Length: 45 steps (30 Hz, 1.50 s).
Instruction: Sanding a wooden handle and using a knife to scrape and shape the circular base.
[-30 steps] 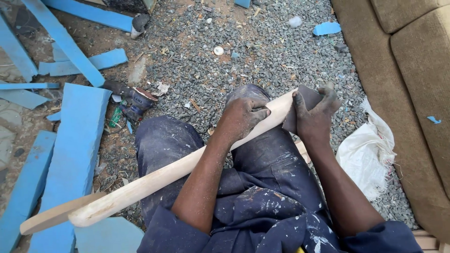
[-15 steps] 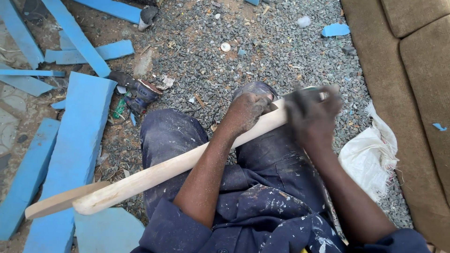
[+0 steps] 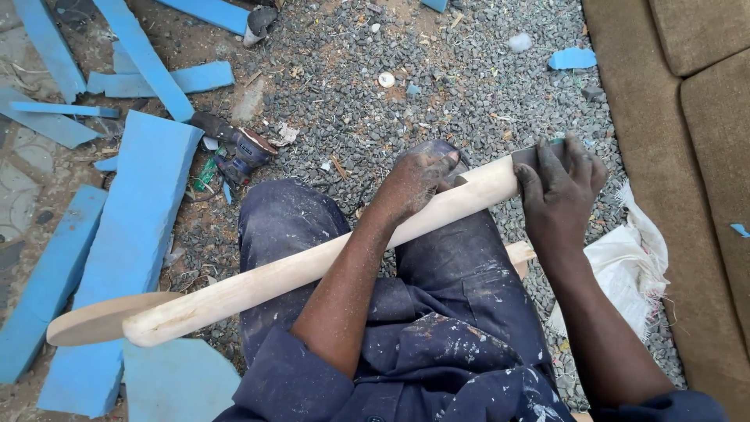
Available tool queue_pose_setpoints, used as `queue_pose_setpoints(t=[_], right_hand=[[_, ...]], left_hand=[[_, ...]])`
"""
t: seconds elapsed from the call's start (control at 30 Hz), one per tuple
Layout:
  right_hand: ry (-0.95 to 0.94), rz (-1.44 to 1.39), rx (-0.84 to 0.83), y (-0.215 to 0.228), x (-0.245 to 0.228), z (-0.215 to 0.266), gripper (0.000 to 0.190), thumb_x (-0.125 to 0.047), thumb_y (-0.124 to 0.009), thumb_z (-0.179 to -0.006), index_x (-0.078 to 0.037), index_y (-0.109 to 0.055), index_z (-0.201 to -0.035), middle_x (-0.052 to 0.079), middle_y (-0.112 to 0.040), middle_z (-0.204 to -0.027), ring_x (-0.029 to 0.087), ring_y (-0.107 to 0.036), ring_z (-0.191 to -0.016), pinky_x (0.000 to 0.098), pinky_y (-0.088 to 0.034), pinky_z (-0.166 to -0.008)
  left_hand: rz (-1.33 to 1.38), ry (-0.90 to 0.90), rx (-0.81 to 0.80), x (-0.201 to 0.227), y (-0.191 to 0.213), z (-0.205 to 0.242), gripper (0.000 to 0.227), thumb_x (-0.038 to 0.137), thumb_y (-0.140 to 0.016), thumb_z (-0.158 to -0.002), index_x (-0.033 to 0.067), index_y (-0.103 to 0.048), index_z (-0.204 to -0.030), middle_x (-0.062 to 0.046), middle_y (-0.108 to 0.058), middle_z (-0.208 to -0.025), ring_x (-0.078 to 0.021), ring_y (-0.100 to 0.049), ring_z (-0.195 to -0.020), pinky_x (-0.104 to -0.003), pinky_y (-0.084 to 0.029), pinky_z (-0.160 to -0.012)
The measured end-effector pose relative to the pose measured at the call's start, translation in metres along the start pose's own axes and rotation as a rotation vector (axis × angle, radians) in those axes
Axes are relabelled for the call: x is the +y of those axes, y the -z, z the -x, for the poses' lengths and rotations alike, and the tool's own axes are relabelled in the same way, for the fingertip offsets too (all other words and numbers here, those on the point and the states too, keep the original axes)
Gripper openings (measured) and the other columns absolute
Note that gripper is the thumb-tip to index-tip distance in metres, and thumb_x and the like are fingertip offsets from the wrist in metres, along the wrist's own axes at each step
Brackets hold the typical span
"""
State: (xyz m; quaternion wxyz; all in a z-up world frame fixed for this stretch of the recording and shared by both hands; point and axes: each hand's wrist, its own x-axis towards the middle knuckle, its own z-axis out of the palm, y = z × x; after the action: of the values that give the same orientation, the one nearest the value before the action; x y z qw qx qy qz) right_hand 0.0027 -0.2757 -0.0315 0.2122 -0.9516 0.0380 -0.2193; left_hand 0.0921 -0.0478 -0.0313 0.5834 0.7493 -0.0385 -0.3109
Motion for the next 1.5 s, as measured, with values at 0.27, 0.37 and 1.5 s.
queue_pose_setpoints(t=[0.27,0.37,1.5], right_hand=[[0.320,0.099,-0.364,-0.008,-0.044,0.033,0.080,-0.029,-0.071,-0.082,0.000,-0.047,-0.153,0.026,-0.043,-0.156,0.044,-0.031,-0.148,0.0559,-0.019,-0.123],[0.245,0.075,-0.277,0.001,-0.011,0.014,0.079,-0.004,-0.065,-0.075,0.006,-0.048,-0.151,0.033,-0.048,-0.151,0.049,-0.037,-0.145,0.0557,-0.023,-0.123],[0.178,0.161,-0.316,0.009,-0.031,-0.015,0.075,0.026,-0.046,-0.076,0.001,-0.060,-0.144,0.021,-0.064,-0.142,0.038,-0.050,-0.142,0.0475,-0.031,-0.121]], left_hand=[[0.028,0.034,0.047,0.017,0.002,0.009,0.065,0.066,-0.052,-0.093,0.0097,-0.081,-0.079,-0.010,-0.075,-0.071,-0.0278,-0.076,-0.086,-0.040,-0.054,-0.089],[-0.011,0.114,0.039,0.014,0.001,0.002,0.064,0.066,-0.047,-0.095,0.0146,-0.083,-0.078,-0.005,-0.076,-0.067,-0.0218,-0.079,-0.080,-0.036,-0.056,-0.087],[0.128,0.114,0.082,-0.017,0.021,-0.028,0.081,0.070,-0.036,-0.099,-0.0001,-0.073,-0.118,-0.013,-0.078,-0.073,-0.0219,-0.077,-0.065,-0.033,-0.063,-0.063]])
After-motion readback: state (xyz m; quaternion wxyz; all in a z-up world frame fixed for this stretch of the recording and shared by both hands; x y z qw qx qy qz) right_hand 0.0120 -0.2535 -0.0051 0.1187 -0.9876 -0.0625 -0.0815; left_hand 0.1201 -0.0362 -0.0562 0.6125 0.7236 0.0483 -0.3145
